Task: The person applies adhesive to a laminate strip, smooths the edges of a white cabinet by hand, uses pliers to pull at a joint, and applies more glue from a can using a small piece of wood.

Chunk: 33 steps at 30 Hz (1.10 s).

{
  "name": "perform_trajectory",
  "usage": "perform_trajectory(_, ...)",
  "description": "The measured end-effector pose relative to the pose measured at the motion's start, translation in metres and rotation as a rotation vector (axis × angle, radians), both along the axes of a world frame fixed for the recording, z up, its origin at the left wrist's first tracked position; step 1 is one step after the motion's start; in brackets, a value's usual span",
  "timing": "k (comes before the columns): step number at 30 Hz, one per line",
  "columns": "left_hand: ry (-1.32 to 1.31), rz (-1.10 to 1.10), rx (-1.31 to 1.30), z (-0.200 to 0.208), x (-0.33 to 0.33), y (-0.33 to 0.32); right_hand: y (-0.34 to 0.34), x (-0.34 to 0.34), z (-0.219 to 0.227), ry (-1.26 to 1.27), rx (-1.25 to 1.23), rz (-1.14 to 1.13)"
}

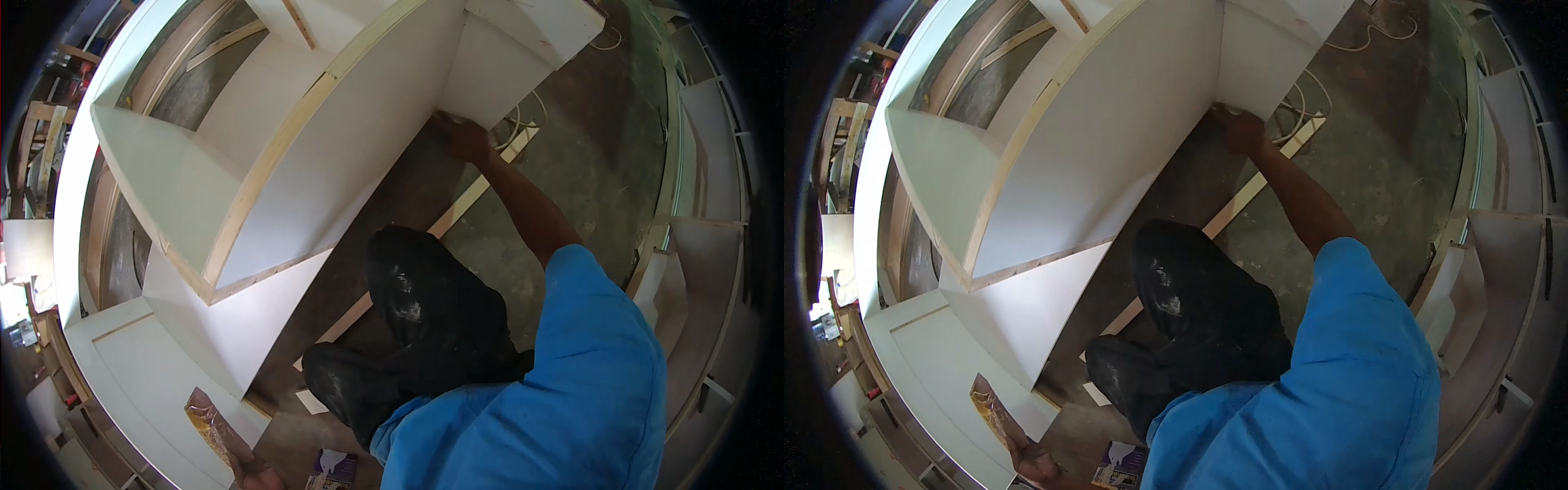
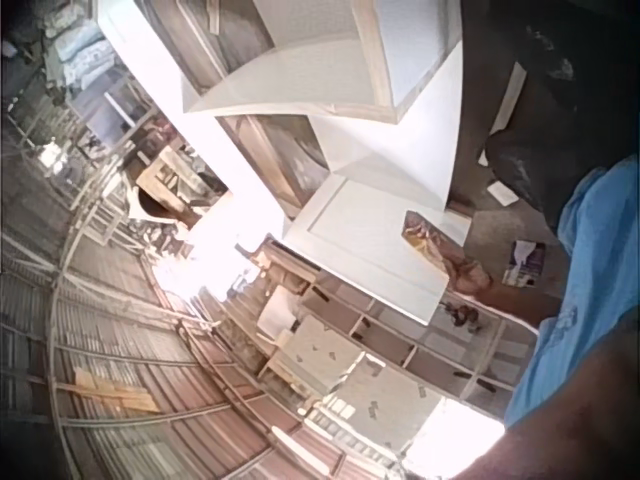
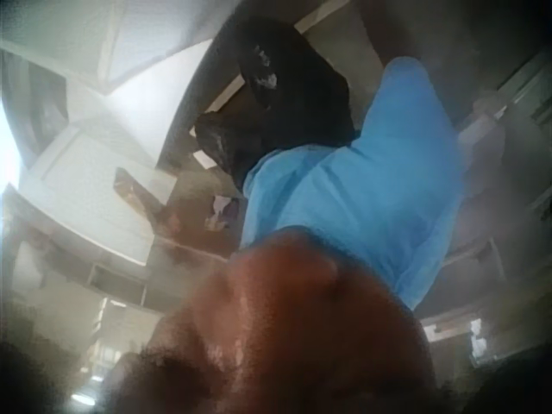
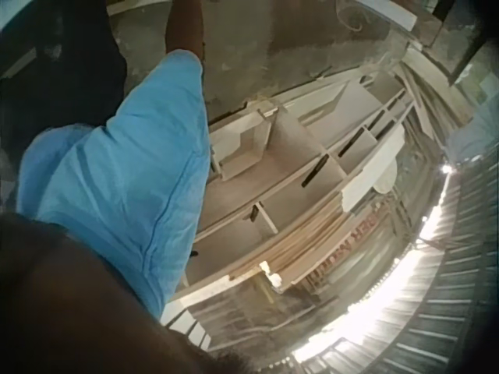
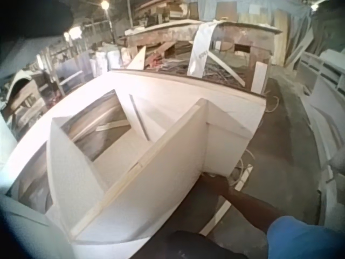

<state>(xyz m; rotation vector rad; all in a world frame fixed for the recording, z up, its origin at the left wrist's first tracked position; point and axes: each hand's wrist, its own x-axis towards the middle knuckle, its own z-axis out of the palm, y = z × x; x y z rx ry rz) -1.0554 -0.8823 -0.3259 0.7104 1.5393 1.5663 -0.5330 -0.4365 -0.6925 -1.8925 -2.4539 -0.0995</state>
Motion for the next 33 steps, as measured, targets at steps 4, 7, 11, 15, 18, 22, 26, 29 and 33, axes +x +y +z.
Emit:
perform_trajectory(4,0.069,0.05,-0.064,-0.011,-0.006,0.006,-0.017,-0.029,0.021,0.128,0.0,-0.11)
perform_trajectory(7,-0.441,0.048,-0.128,-0.029,-0.053,-0.012,-0.034,-0.028,0.026,0.335,0.148,-0.156)
perform_trajectory(11,-0.5,0.081,-0.111,-0.036,-0.067,-0.02,-0.038,-0.029,0.03,0.381,0.258,-0.087)
perform_trajectory(15,-0.429,0.154,-0.195,-0.034,-0.051,-0.012,-0.027,-0.033,0.032,0.313,0.017,-0.18)
perform_trajectory(18,-0.528,0.014,-0.228,-0.029,-0.05,-0.012,-0.028,-0.042,0.027,0.278,0.186,-0.149)
perform_trajectory(22,-0.441,0.007,-0.162,-0.029,-0.024,0.007,-0.034,-0.03,0.01,0.264,0.401,-0.161)
perform_trajectory(26,-0.521,0.137,-0.18,-0.035,-0.041,-0.002,-0.068,-0.017,0.019,0.191,0.13,-0.236)
perform_trajectory(29,-0.515,0.089,-0.185,-0.037,-0.048,-0.004,-0.099,-0.008,0.044,0.204,-0.187,-0.349)
perform_trajectory(33,-0.464,0.127,-0.167,-0.036,-0.026,0.02,-0.123,0.027,0.031,0.181,-0.275,-0.465)
